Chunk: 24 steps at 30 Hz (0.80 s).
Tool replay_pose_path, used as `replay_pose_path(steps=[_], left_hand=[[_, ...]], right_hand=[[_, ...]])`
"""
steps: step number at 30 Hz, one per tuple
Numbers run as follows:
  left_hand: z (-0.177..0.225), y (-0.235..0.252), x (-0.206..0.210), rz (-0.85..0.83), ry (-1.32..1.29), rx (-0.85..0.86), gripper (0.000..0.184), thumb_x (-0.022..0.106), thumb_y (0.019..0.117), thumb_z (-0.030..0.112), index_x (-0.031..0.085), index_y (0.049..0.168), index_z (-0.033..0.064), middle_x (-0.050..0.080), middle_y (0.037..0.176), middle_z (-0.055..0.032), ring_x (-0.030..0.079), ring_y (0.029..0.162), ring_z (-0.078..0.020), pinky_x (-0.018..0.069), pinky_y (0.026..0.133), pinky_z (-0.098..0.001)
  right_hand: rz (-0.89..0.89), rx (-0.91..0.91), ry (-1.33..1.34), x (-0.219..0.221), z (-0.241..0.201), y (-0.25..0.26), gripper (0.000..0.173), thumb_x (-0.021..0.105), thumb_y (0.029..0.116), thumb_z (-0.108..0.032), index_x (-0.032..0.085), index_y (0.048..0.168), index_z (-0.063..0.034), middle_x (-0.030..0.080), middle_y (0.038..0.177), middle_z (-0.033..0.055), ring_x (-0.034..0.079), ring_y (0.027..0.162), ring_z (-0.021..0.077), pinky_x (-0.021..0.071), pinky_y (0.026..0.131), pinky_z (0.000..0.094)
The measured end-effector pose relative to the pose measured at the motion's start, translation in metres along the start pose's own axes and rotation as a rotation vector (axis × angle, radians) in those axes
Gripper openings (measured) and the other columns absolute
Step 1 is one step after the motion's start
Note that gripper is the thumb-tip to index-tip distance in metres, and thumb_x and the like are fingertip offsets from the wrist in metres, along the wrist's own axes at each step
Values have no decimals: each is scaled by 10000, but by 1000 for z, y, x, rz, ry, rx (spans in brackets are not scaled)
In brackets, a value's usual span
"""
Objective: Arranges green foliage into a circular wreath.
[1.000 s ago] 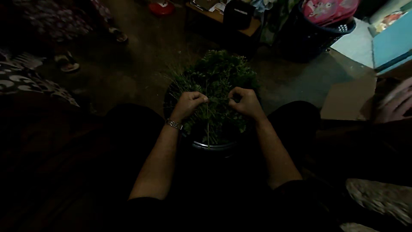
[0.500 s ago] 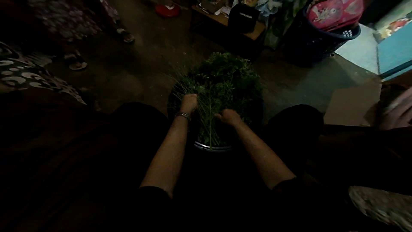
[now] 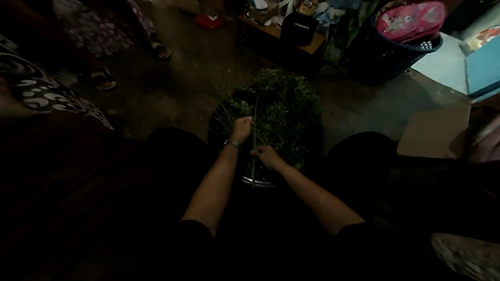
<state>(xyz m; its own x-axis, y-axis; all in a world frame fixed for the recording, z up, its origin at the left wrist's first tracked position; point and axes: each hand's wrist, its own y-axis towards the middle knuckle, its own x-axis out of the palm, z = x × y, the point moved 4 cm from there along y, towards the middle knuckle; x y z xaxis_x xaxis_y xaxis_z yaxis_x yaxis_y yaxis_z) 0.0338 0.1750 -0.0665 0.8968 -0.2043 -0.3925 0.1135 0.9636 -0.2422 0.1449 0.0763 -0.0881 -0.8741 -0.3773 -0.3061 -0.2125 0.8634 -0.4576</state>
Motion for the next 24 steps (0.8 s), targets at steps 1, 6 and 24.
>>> replay_pose_path(steps=[1, 6, 24], left_hand=[[1, 1, 1, 10, -36, -8, 444, 363, 1135, 275, 592, 1327, -54, 618, 1265, -235, 617, 1087, -299, 486, 968, -458], [3, 4, -6, 147, -191, 80, 325, 532, 1081, 207, 633, 1280, -29, 657, 1143, -161, 607, 872, -154, 521, 806, -316], [17, -6, 3, 124, 38, 249, 207, 615, 1030, 159, 704, 1082, -21, 720, 997, -128, 689, 873, -169, 561, 869, -364]], right_hand=[[-12, 7, 4, 3, 0, -2, 351, 519, 1092, -297, 622, 1143, 35, 604, 922, 115, 576, 713, 138, 516, 674, 292], [-24, 25, 7, 2, -5, -6, 354, 511, 1095, -311, 610, 1157, 24, 589, 921, 106, 587, 703, 134, 535, 675, 287], [39, 83, 126, 10, -4, -14, 351, 491, 1103, -299, 625, 1098, 25, 574, 816, 73, 582, 630, 112, 542, 629, 265]])
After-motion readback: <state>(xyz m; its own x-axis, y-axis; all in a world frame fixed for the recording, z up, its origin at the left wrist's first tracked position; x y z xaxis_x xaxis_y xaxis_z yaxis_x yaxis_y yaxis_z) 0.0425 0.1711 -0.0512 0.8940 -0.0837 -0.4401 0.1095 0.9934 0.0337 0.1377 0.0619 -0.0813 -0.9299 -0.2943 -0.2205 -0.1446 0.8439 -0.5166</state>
